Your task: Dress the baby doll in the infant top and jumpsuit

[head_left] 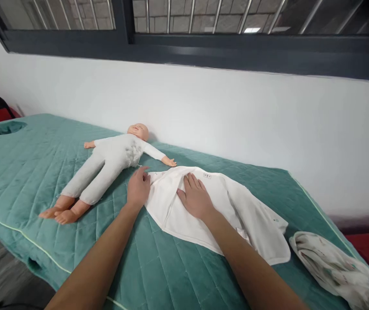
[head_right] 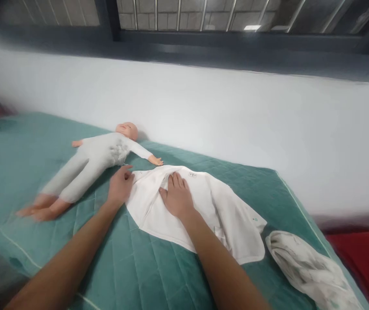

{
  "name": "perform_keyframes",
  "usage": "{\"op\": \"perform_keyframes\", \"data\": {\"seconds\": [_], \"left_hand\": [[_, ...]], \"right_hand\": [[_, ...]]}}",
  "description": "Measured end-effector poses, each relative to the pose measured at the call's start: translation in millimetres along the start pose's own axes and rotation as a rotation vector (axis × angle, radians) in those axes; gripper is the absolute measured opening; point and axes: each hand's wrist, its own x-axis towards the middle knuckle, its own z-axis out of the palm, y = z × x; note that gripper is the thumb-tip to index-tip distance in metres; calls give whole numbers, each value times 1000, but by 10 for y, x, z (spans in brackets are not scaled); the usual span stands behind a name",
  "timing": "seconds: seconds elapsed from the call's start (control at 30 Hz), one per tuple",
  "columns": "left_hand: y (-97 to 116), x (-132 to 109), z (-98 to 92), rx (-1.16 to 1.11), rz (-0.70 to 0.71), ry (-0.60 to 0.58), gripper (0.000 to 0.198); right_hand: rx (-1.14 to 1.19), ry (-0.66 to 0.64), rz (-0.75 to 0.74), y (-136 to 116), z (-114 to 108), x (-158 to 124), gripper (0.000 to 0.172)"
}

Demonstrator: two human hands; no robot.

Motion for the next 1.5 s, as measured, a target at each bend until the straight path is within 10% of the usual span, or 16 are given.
{"op": "perform_keyframes", "data": {"seconds": [0.2, 0.53, 0.77, 0.93, 1.03, 1.23, 1.37, 1.5], "left_hand": [[-99, 316, 50, -64, 28, 220, 30], [-103, 368, 78, 113, 198, 209, 40], [102, 147, -15, 287, 414, -186, 20], [187, 102, -37, 465, 344, -236, 32], [189, 104, -38, 488, 318, -220, 34], [194, 87, -47, 515, 280, -204, 40], [189, 90, -51, 517, 277, -213, 42], [176, 102, -43, 520, 273, -218, 42]], "right_hand": [[5, -12, -80, -4, -39, -49, 71], [62, -21, -199, -115, -79, -207, 70], [175, -28, -336, -275, -116, -810, 73], [403, -199, -468, -222, -381, -1397, 70], [575, -241, -355, 94, -540, -1483, 60], [276, 322, 399, 1316, -606, -1316, 42], [-3, 94, 685, 1934, -613, -1360, 37], [103, -121, 631, 2228, -637, -1360, 33]]}}
